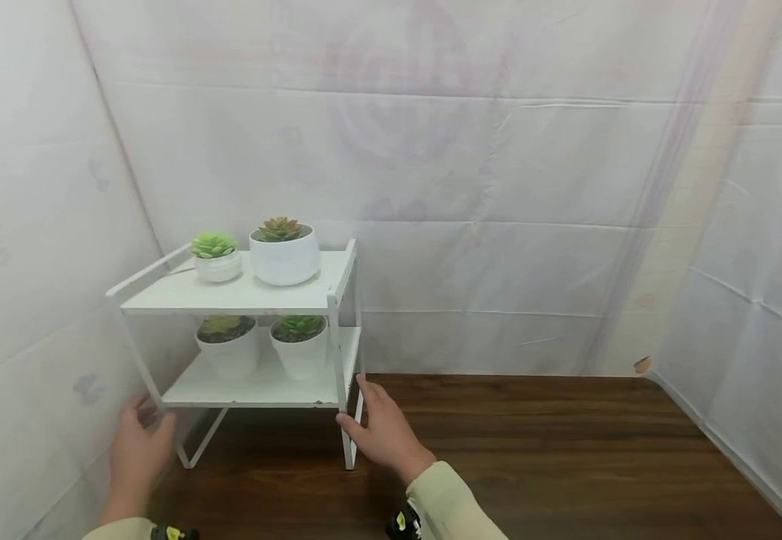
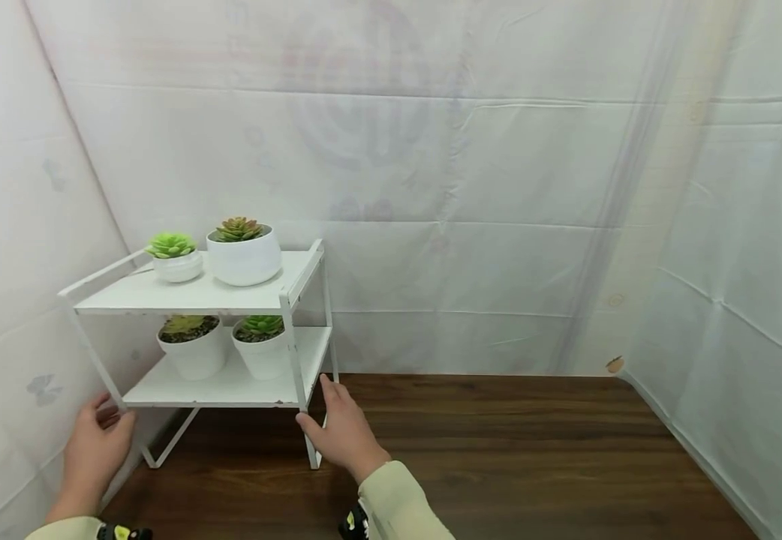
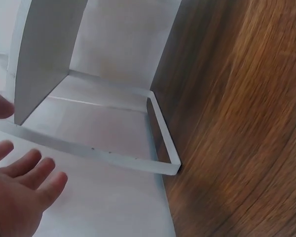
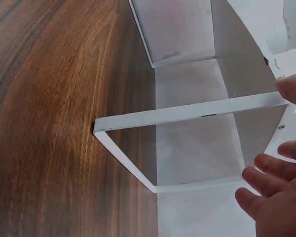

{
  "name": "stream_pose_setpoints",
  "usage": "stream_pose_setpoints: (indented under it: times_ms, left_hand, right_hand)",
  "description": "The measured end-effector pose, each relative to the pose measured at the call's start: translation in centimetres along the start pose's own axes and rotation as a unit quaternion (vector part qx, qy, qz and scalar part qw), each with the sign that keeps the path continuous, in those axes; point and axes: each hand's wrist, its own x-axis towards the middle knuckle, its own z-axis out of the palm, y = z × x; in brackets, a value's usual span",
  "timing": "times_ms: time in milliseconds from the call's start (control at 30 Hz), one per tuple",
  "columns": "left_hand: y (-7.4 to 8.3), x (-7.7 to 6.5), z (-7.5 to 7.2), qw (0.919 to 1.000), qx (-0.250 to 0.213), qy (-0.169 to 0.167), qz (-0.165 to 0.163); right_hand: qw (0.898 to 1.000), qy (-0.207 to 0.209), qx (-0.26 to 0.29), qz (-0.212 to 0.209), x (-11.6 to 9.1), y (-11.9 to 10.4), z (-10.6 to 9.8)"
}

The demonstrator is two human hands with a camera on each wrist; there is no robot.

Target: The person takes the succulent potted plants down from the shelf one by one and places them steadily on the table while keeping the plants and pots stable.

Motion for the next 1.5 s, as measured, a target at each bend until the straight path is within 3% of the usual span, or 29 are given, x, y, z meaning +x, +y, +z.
stream_pose_setpoints:
  times_ms: [133, 533, 1033, 1167, 1500]
  left_hand:
    - [0.1, 0.6, -0.4, 0.9992, 0.025, -0.032, 0.0]
    - [-0.2, 1.5, -0.7, 0.9948, 0.049, -0.086, -0.025]
    - [-0.3, 1.0, -0.6, 0.9896, 0.018, -0.141, 0.02]
    - [-0.2, 0.8, -0.6, 0.9884, 0.013, -0.148, 0.03]
    - [-0.5, 0.9, -0.3, 0.9913, 0.013, -0.129, 0.026]
  right_hand:
    - [1.0, 0.005, 0.006, 0.001, 0.4, 0.1, 0.3]
    - [0.999, 0.009, 0.041, 0.016, 0.9, -0.3, 1.2]
    - [0.991, 0.023, 0.135, 0.001, 1.0, 0.1, 2.3]
    - [0.99, 0.022, 0.136, 0.01, 0.9, 0.1, 2.4]
    - [0.992, 0.021, 0.125, -0.005, 0.7, -0.2, 2.4]
